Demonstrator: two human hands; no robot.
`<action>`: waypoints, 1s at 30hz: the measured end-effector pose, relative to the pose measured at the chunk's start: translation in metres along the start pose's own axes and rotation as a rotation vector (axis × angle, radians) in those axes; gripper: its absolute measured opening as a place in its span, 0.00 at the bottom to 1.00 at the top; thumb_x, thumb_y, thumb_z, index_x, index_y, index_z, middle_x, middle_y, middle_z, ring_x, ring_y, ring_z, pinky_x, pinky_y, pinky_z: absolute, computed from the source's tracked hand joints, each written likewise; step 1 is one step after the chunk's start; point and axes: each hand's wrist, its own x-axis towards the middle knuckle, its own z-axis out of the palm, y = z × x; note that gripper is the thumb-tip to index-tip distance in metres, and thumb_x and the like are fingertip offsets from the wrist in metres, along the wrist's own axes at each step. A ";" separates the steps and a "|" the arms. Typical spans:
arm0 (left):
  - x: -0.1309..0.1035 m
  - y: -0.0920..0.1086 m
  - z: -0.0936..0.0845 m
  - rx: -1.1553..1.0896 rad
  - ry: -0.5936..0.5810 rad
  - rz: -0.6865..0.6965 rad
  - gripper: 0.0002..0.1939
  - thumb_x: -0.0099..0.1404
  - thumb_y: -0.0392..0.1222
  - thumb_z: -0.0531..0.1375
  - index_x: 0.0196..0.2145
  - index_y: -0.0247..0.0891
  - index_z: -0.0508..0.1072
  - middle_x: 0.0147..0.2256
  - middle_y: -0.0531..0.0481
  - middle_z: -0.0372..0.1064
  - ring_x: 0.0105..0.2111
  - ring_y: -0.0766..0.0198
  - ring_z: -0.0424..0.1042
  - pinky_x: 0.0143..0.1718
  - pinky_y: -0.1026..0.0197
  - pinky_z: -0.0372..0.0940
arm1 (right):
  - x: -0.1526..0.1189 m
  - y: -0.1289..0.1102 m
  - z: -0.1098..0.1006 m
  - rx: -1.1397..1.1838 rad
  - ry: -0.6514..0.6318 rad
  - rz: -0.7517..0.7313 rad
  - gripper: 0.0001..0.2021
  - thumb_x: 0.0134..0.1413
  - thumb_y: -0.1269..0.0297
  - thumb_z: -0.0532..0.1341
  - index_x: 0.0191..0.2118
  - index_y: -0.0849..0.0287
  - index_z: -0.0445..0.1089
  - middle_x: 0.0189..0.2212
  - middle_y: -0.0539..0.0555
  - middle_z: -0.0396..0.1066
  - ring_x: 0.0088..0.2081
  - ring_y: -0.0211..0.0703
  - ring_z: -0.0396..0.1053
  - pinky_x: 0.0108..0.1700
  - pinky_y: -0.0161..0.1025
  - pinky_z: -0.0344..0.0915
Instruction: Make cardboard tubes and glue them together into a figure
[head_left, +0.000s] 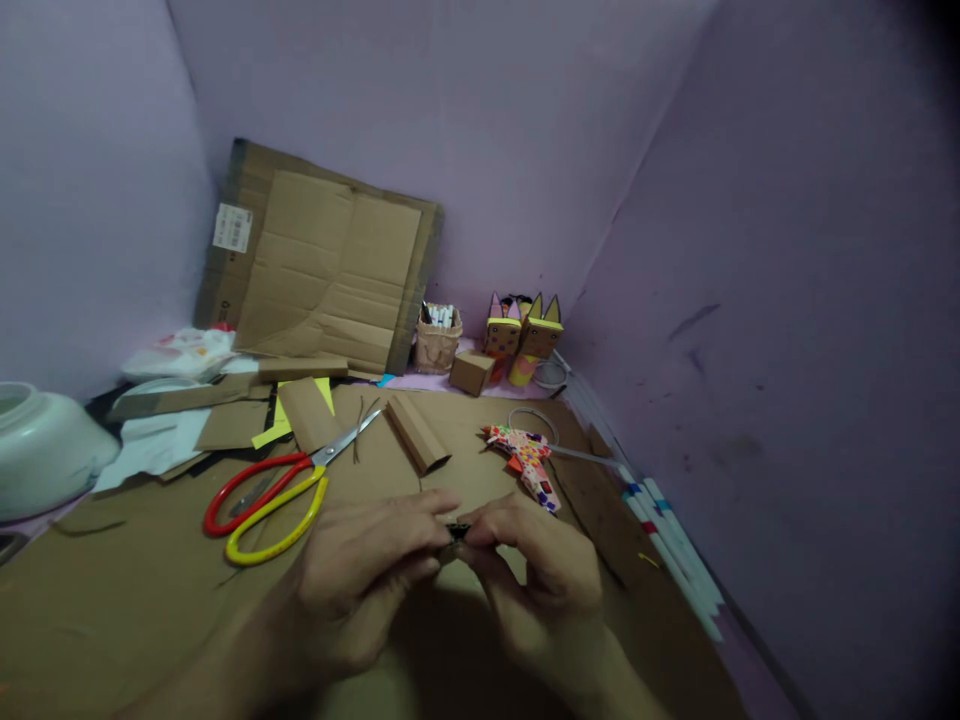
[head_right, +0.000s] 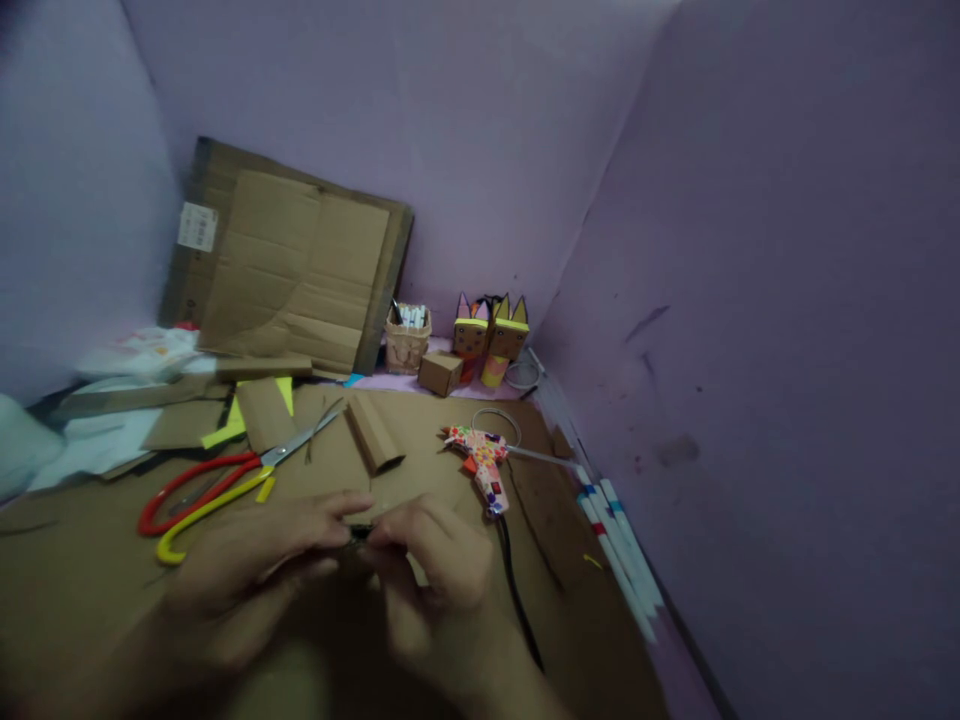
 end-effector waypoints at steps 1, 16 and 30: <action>-0.002 -0.001 0.001 -0.003 -0.010 -0.057 0.25 0.62 0.33 0.57 0.55 0.51 0.60 0.49 0.47 0.72 0.45 0.56 0.73 0.44 0.57 0.69 | -0.001 0.001 0.000 0.005 0.018 0.018 0.09 0.51 0.79 0.59 0.32 0.56 0.66 0.26 0.50 0.69 0.28 0.38 0.69 0.30 0.34 0.64; -0.006 -0.024 0.011 0.140 -0.098 -0.183 0.27 0.63 0.35 0.55 0.59 0.45 0.59 0.52 0.47 0.69 0.49 0.57 0.70 0.48 0.58 0.66 | -0.005 0.018 0.003 0.160 0.145 0.280 0.09 0.48 0.72 0.63 0.36 0.53 0.69 0.32 0.50 0.70 0.33 0.39 0.68 0.33 0.33 0.67; -0.012 -0.028 -0.001 0.253 -0.281 -0.123 0.32 0.63 0.31 0.52 0.63 0.43 0.50 0.50 0.43 0.69 0.46 0.55 0.70 0.45 0.53 0.66 | 0.000 0.020 -0.003 0.146 -0.046 0.373 0.03 0.43 0.71 0.65 0.28 0.59 0.71 0.25 0.49 0.69 0.25 0.37 0.65 0.29 0.33 0.63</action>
